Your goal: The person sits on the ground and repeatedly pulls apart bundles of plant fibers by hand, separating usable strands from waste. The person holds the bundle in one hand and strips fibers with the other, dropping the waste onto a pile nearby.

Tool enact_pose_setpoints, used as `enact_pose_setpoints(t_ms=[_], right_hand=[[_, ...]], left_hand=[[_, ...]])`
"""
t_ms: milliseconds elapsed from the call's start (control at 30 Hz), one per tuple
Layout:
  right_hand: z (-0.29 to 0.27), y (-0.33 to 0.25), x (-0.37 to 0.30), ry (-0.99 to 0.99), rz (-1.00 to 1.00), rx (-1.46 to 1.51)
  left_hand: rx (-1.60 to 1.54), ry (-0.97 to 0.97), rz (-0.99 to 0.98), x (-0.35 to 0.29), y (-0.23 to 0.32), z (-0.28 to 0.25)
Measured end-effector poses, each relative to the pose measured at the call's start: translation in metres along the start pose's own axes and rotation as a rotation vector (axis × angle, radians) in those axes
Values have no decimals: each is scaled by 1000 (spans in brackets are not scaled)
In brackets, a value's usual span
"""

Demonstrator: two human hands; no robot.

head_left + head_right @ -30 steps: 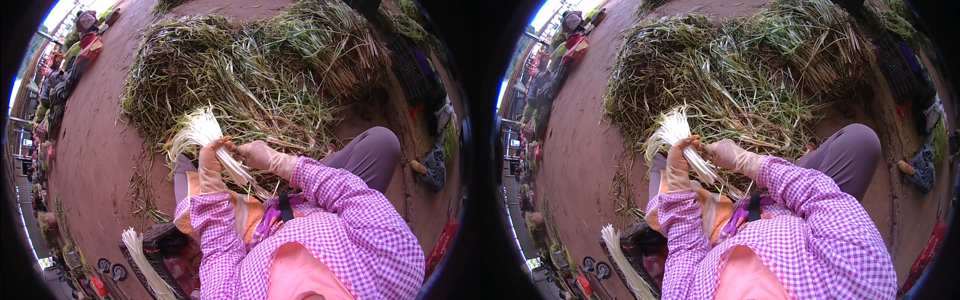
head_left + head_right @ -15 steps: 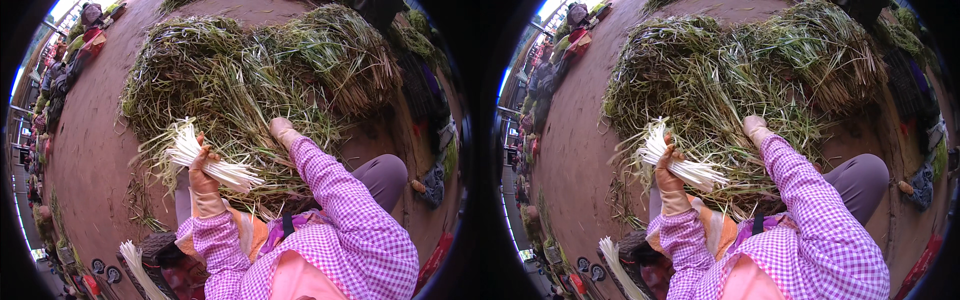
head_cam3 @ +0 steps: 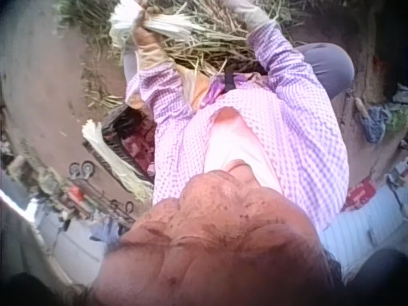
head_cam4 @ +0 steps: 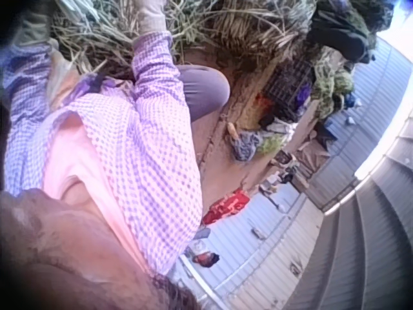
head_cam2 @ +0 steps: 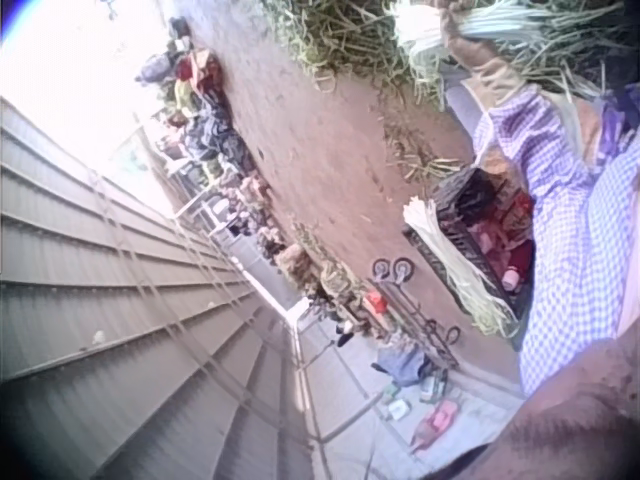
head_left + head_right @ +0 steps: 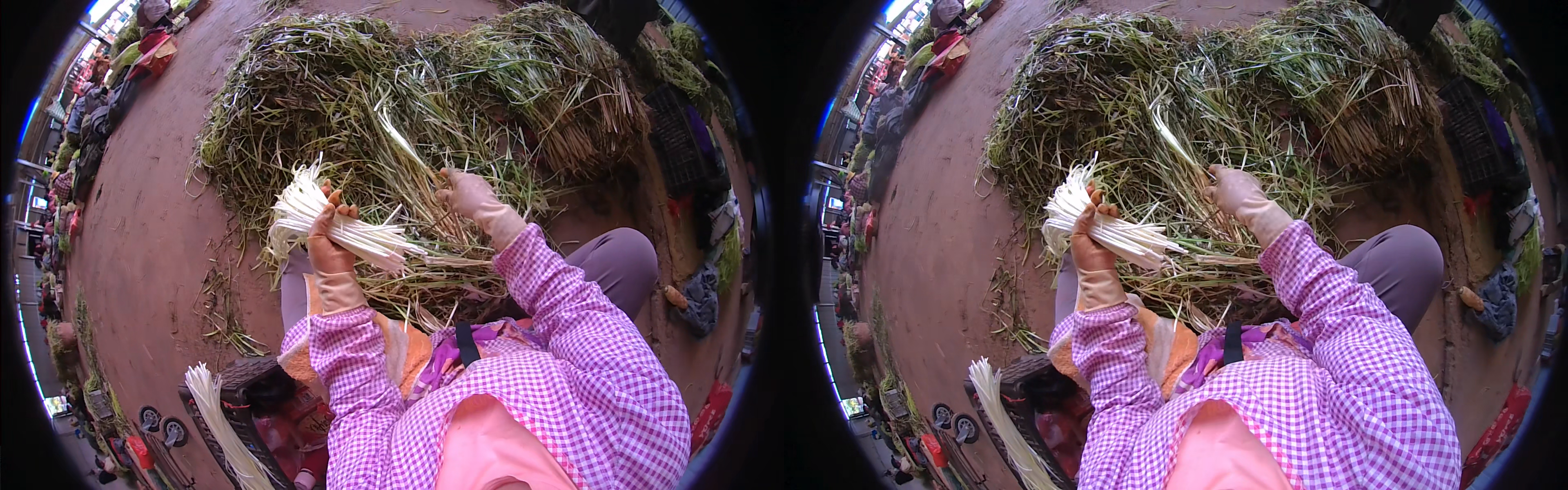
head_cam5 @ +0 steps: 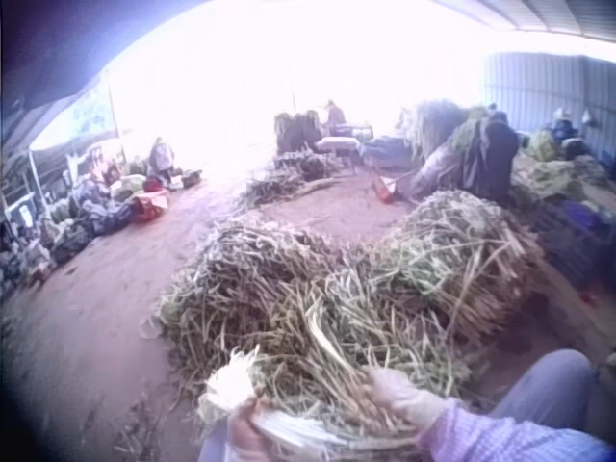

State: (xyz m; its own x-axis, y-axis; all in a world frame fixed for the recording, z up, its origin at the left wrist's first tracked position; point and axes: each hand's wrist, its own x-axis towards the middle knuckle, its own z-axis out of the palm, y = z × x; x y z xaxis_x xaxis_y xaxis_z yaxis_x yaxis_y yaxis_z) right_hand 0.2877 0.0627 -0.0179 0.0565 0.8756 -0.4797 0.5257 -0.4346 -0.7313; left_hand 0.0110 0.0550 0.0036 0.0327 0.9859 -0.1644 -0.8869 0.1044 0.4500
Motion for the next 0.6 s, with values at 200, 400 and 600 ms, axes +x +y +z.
enact_pose_setpoints(t_ms=[200, 400, 600], right_hand=[[77, 5, -54, 129, -39, 1314], [114, -3, -40, 16, -124, 1292], [58, 38, 14, 286, -42, 1001]], left_hand=[[-118, -10, 25, -3, -15, 2], [-7, 9, -95, -14, -19, -7], [0, -87, 21, -16, 0, 0]])
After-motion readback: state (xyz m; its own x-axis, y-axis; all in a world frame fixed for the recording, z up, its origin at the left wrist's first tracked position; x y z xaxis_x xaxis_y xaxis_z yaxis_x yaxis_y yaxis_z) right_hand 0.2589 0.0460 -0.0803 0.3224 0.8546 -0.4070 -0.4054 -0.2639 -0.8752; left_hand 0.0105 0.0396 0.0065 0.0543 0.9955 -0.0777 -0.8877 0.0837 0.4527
